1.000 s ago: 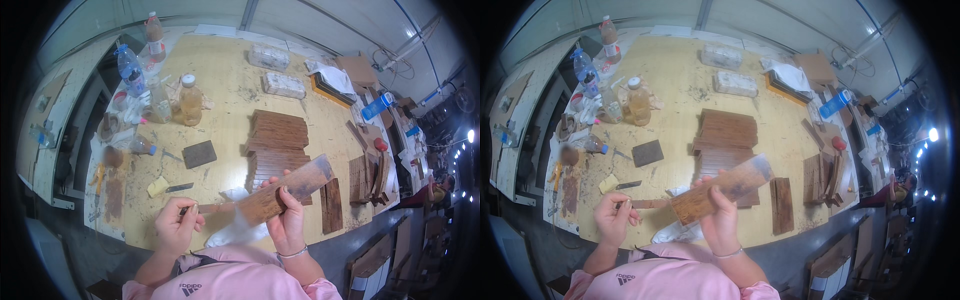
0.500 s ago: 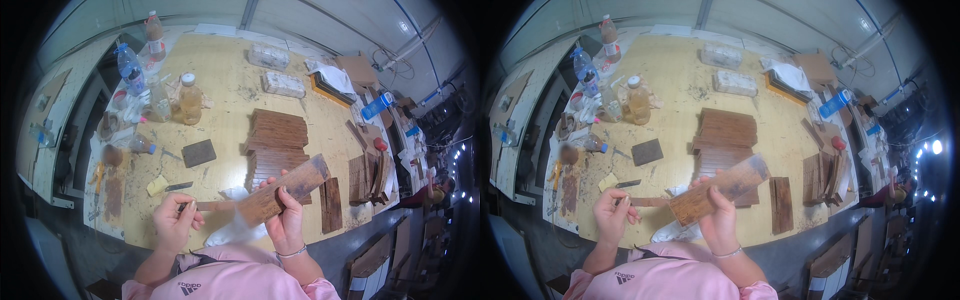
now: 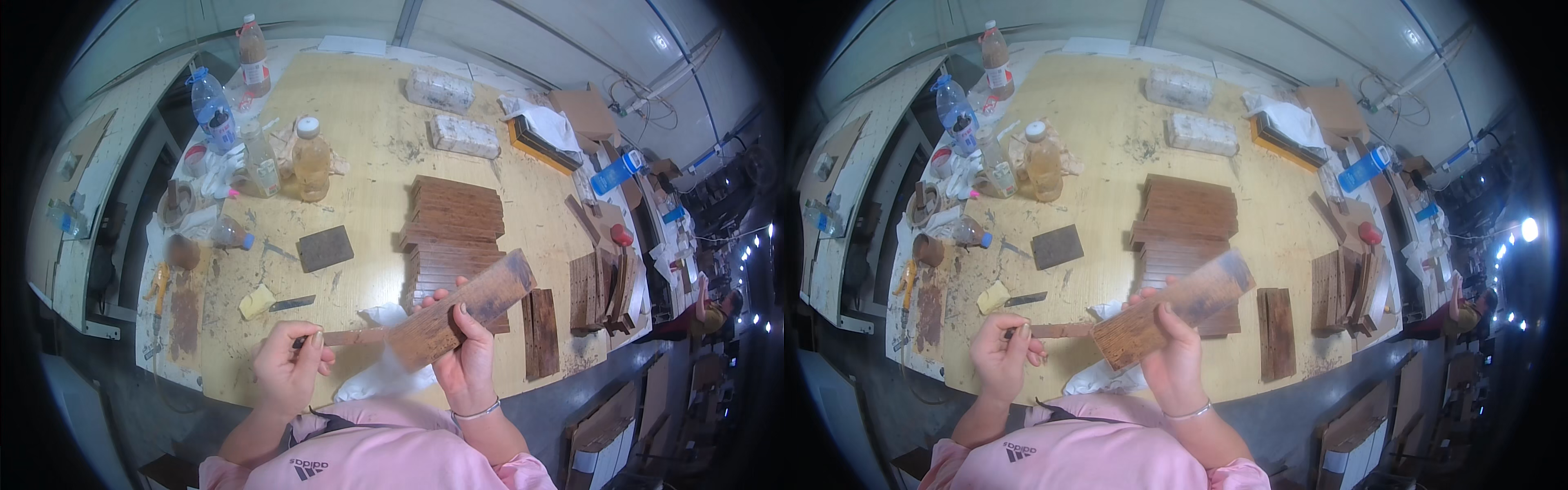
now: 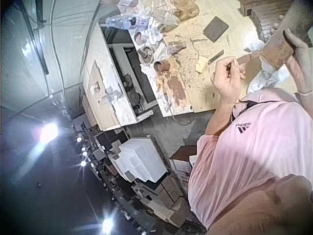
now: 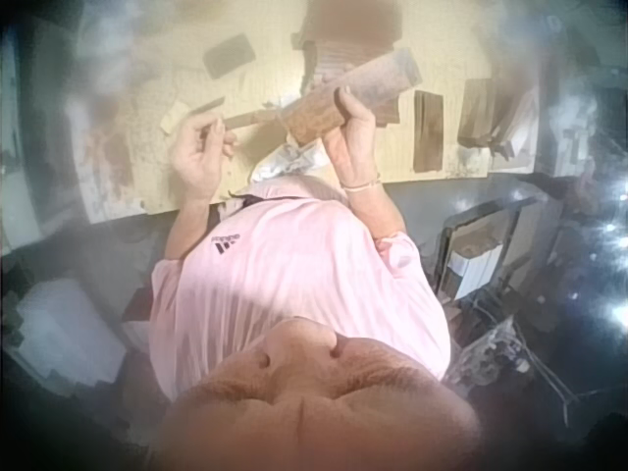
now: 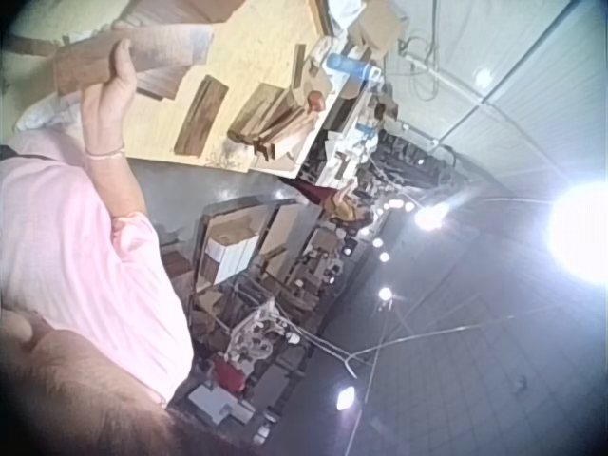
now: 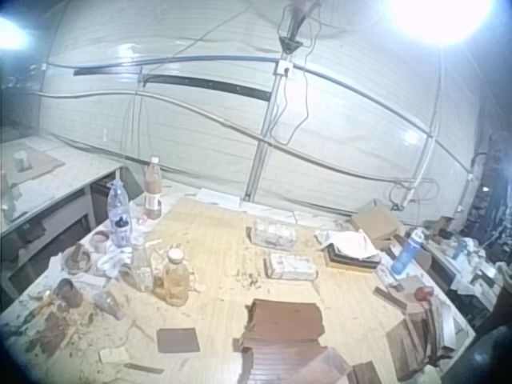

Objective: The person applies wax or polish to individual wood slats using a sponge. They pick up a slat, wipe it with a cloth, apply a substance from a container using a yellow sponge, and then stack the finished slat with others on the table.

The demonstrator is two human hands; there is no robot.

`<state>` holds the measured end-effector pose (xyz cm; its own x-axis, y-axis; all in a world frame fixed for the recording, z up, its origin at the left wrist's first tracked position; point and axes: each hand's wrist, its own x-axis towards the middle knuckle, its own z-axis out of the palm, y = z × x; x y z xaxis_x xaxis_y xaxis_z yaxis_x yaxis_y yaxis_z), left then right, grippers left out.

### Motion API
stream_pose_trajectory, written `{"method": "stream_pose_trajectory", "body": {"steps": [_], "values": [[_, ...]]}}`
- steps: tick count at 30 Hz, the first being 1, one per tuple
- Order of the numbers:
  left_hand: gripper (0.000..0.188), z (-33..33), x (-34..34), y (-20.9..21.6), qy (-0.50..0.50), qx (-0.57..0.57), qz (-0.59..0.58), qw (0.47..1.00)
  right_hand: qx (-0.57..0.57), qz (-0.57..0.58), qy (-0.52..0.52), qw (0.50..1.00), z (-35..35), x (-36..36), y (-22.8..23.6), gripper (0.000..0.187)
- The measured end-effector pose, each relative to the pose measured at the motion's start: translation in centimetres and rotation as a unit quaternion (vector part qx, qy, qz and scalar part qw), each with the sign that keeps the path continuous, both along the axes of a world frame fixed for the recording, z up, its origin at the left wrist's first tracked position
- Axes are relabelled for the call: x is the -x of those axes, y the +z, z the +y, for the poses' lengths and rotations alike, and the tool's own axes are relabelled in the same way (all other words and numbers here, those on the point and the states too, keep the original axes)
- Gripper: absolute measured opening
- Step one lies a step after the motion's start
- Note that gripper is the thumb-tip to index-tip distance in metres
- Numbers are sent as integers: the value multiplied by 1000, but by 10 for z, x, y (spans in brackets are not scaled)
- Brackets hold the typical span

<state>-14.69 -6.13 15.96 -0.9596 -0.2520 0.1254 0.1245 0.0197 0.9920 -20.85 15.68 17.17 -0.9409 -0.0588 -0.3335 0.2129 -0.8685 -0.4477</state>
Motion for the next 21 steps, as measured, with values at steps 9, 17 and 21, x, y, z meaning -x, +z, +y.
{"method": "stream_pose_trajectory", "body": {"steps": [9, 17, 21], "values": [[5, -4, 3, 3, -12, -79, -31, 996, -5, -5, 6, 1000, 2, 1, -5, 40], [6, 2, -1, 1, 4, -47, 1, 999, -17, -2, 17, 1000, 1, 0, -4, 47], [6, -2, -2, -2, -10, -38, -6, 999, -19, -4, 15, 1000, 3, 0, -4, 47]]}}
